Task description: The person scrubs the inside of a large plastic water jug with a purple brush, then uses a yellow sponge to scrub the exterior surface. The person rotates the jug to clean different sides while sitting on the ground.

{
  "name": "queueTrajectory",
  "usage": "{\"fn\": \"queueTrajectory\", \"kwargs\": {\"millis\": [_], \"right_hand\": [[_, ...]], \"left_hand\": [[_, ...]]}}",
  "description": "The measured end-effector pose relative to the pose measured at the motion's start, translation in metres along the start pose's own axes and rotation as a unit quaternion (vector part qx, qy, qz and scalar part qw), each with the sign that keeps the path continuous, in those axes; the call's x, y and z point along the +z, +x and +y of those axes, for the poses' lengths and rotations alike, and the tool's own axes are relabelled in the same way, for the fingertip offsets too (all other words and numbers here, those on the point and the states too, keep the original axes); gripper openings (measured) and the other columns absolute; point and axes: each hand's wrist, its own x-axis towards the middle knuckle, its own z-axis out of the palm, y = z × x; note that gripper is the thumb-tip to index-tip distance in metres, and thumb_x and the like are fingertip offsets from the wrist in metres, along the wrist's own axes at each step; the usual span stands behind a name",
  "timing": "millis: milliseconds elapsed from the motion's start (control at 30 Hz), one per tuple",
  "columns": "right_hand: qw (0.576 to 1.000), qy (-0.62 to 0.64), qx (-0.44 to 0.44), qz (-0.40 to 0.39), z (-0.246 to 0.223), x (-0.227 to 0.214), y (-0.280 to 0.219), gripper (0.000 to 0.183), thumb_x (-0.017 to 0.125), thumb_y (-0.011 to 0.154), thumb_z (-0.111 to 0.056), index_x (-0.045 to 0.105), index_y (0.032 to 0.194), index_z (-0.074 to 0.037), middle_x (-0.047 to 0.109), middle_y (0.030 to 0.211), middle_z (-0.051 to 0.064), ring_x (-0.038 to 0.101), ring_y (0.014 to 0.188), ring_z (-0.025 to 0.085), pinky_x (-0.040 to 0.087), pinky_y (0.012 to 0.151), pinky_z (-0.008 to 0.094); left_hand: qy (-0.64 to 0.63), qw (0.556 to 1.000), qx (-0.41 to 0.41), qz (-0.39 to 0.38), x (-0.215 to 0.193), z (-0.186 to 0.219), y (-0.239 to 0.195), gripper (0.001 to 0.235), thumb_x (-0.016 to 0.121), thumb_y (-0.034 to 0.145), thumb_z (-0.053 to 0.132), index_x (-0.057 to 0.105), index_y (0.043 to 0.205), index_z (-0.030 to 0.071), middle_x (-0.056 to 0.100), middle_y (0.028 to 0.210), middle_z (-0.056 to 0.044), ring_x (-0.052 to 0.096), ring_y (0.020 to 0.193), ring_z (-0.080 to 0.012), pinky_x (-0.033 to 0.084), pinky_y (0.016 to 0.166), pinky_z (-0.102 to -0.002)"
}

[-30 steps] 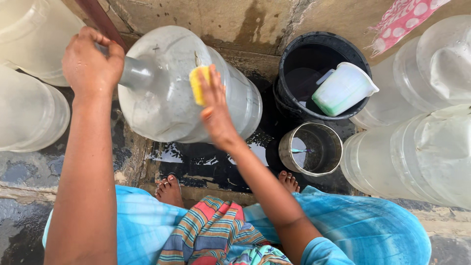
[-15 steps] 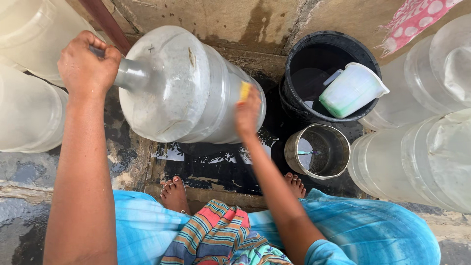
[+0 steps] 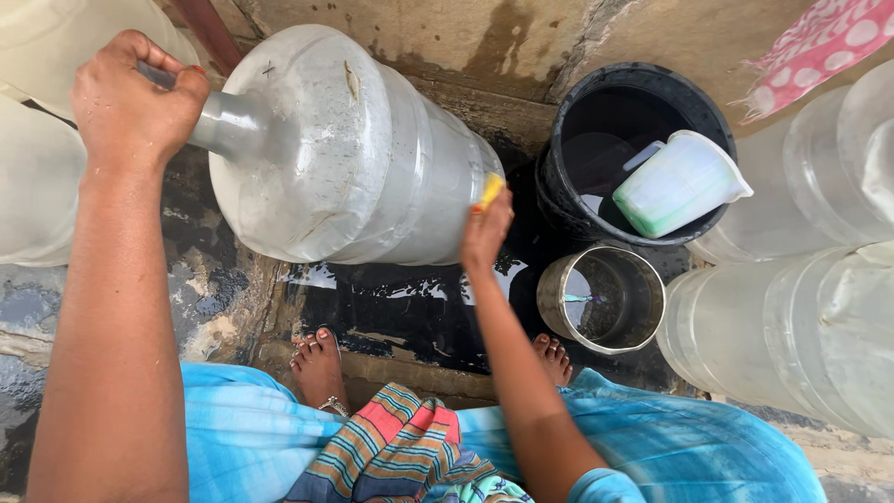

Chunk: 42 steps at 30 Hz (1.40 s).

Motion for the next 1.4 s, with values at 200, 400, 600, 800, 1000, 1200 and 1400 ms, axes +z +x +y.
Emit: {"fn": "queueTrajectory", "kwargs": {"millis": [200, 400, 600, 800, 1000, 1200, 1400], "right_hand": [[0.753, 0.443, 0.474, -0.108, 0.087, 0.002, -0.005, 0.114, 0.018, 0.082, -0.088, 0.021, 0.161, -0.005, 0.020, 0.168, 0.020, 0.017, 0.155, 0.038, 0.011, 0.125, 0.051], [0.774, 0.383, 0.485, -0.136, 0.090, -0.019, 0.006, 0.132, 0.019, 0.071, -0.098, 0.013, 0.162, -0.002, 0.012, 0.169, 0.024, 0.010, 0.156, 0.043, 0.008, 0.123, 0.061], [0.894, 0.249, 0.346, -0.136, 0.012, -0.030, 0.041, 0.118, 0.022, 0.078, -0.091, 0.018, 0.162, -0.009, 0.018, 0.167, 0.024, 0.019, 0.155, 0.040, 0.019, 0.122, 0.058], [0.978, 0.098, -0.054, -0.174, -0.155, -0.033, 0.016, 0.089, 0.011, 0.104, -0.073, 0.019, 0.166, -0.009, 0.019, 0.173, 0.022, 0.013, 0.161, 0.037, 0.016, 0.130, 0.051], [0.975, 0.037, -0.204, -0.073, -0.168, -0.031, -0.043, 0.088, 0.010, 0.105, -0.072, 0.015, 0.166, -0.009, 0.009, 0.175, 0.018, 0.006, 0.164, 0.035, 0.002, 0.134, 0.053], [0.995, -0.011, 0.048, -0.081, -0.012, -0.031, -0.023, 0.085, 0.019, 0.106, -0.065, 0.014, 0.164, -0.002, 0.016, 0.172, 0.021, 0.009, 0.159, 0.036, 0.007, 0.128, 0.050], [0.995, 0.066, 0.044, -0.066, -0.033, -0.016, -0.011, 0.088, 0.017, 0.106, -0.067, 0.007, 0.164, -0.002, 0.008, 0.173, 0.020, 0.007, 0.161, 0.033, 0.008, 0.132, 0.046]], "left_hand": [[0.016, 1.000, 0.010, 0.013, -0.002, 0.011, -0.003, 0.011, 0.074, 0.081, 0.018, 0.069, 0.085, 0.010, 0.072, 0.080, -0.009, 0.071, 0.072, -0.0247, 0.057, 0.071, -0.039], [0.045, 0.996, -0.046, -0.055, -0.018, 0.026, -0.004, 0.036, 0.086, 0.084, 0.040, 0.070, 0.090, 0.009, 0.072, 0.081, -0.012, 0.071, 0.075, -0.0296, 0.056, 0.070, -0.044], [0.061, 0.991, 0.013, -0.122, -0.026, 0.026, -0.002, 0.058, 0.090, 0.081, 0.049, 0.066, 0.110, 0.004, 0.073, 0.091, -0.016, 0.071, 0.085, -0.0341, 0.055, 0.080, -0.044], [0.045, 0.996, 0.071, -0.028, 0.001, 0.021, -0.009, 0.049, 0.089, 0.082, 0.038, 0.060, 0.099, 0.002, 0.069, 0.089, -0.016, 0.068, 0.086, -0.0366, 0.054, 0.079, -0.047], [0.021, 0.998, 0.058, 0.019, 0.011, 0.017, -0.009, 0.034, 0.086, 0.080, 0.026, 0.063, 0.098, 0.007, 0.069, 0.092, -0.016, 0.068, 0.086, -0.0342, 0.055, 0.078, -0.046], [0.025, 0.999, -0.029, -0.019, 0.010, 0.015, -0.005, 0.033, 0.085, 0.082, 0.031, 0.063, 0.095, 0.011, 0.070, 0.093, -0.011, 0.070, 0.086, -0.0315, 0.055, 0.079, -0.045], [0.085, 0.993, 0.024, 0.077, 0.023, 0.024, 0.002, 0.031, 0.087, 0.076, 0.028, 0.063, 0.090, 0.012, 0.071, 0.089, -0.010, 0.070, 0.085, -0.0333, 0.054, 0.072, -0.046]]}}
